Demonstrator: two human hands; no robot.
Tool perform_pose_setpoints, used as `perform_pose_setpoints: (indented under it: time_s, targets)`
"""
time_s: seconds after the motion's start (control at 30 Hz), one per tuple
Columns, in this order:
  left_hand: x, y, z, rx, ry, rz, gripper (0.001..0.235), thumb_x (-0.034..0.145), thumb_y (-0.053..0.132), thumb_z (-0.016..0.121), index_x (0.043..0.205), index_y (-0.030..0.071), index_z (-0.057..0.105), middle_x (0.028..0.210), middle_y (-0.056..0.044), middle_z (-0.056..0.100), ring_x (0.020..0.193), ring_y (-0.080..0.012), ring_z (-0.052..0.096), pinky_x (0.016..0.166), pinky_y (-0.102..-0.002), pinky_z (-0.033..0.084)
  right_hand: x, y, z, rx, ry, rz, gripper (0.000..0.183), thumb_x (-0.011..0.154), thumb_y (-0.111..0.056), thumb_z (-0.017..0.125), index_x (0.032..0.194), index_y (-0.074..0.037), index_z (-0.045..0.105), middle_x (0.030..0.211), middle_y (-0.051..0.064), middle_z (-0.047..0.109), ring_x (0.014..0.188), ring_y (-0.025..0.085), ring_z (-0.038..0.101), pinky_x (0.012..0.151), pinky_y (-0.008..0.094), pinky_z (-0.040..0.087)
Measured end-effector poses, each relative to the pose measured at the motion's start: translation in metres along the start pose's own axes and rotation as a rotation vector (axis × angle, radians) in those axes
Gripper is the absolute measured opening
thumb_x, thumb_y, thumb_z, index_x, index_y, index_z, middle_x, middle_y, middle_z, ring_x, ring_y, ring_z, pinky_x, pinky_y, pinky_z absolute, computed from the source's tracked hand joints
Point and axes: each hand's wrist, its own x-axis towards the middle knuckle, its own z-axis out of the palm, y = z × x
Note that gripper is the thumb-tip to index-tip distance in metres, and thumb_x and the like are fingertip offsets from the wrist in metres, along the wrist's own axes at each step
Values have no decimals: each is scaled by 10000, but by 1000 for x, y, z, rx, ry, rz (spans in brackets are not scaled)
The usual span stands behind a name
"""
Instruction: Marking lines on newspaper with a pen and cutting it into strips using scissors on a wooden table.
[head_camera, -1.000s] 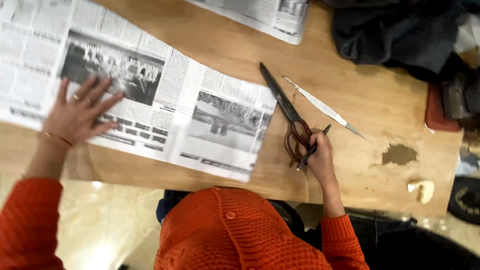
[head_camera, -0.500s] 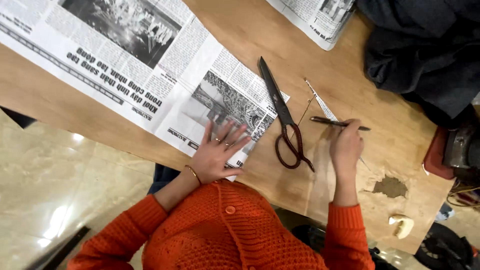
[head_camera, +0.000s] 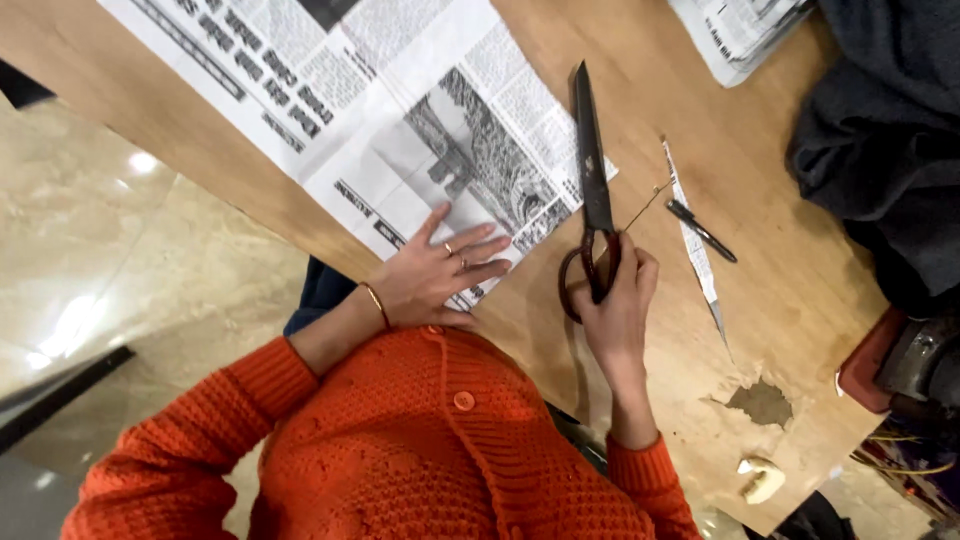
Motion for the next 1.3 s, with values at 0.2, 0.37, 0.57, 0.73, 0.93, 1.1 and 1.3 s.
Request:
perform_pose_setpoints:
  time_s: [0.2, 0.37, 0.57, 0.73, 0.93, 1.1, 1.3]
  targets:
    - [-1, 4, 4, -30, -54, -57, 724, 911, 732, 526, 1506, 320, 488, 1674, 6, 308, 1569, -208, 143, 1195, -729, 121, 5, 9, 2, 81, 78, -32, 826, 754, 53, 660, 1530, -34, 390, 1301, 244, 460, 1280, 457, 502, 1101, 562, 389]
    - [-2, 4, 16, -59, 35, -48, 680, 925, 631, 576, 1501, 278, 497, 1672, -32, 316, 1564, -235, 189, 1176, -756, 87, -16, 68, -13, 574, -60, 42, 603, 841, -38, 691, 1412, -96, 507, 1166, 136, 641, 1094, 221, 607, 947, 352, 482]
    - [1, 7, 32, -93, 195, -43, 533, 997, 508, 524, 1439, 215, 576, 1588, -91, 452, 1506, -292, 336, 1140, -794, 106, -53, 117, -63, 775, -595, 86, 917, 671, -629, 746, 1333, -28, 543, 757, 132, 571, 653, 200, 579, 615, 291, 423]
    - [2, 4, 16, -104, 95, -33, 602, 1031, 561, 632, 1485, 168, 591, 1617, -124, 405, 1505, -326, 360, 1132, -778, 135, -62, 72, -104, 564, -841, 191, 1145, 723, -865, 449, 1537, -60, 433, 825, 14, 430, 639, 110, 328, 555, 273, 308]
    - [2, 7, 17, -146, 56, -91, 686, 1009, 623, 601, 1523, 175, 528, 1639, -144, 339, 1514, -400, 281, 1181, -719, 149, -58, 67, -96, 652, -915, 191, 987, 846, -745, 465, 1566, -76, 388, 869, 23, 466, 670, 124, 335, 638, 303, 312]
    - [1, 11, 21, -155, 164, -156, 670, 977, 654, 524, 1508, 246, 517, 1661, -119, 314, 1540, -377, 220, 1227, -649, 86, -41, 65, -60, 564, -872, 99, 1229, 625, -911, 510, 1539, -96, 403, 856, 91, 593, 690, 147, 522, 524, 228, 438]
    - [2, 12, 19, -99, 165, -154, 709, 949, 688, 547, 1501, 243, 527, 1658, -122, 334, 1545, -360, 227, 1237, -643, 74, -52, 73, -48, 677, -821, 78, 1133, 685, -808, 600, 1524, -68, 422, 887, 74, 563, 673, 131, 496, 588, 249, 417]
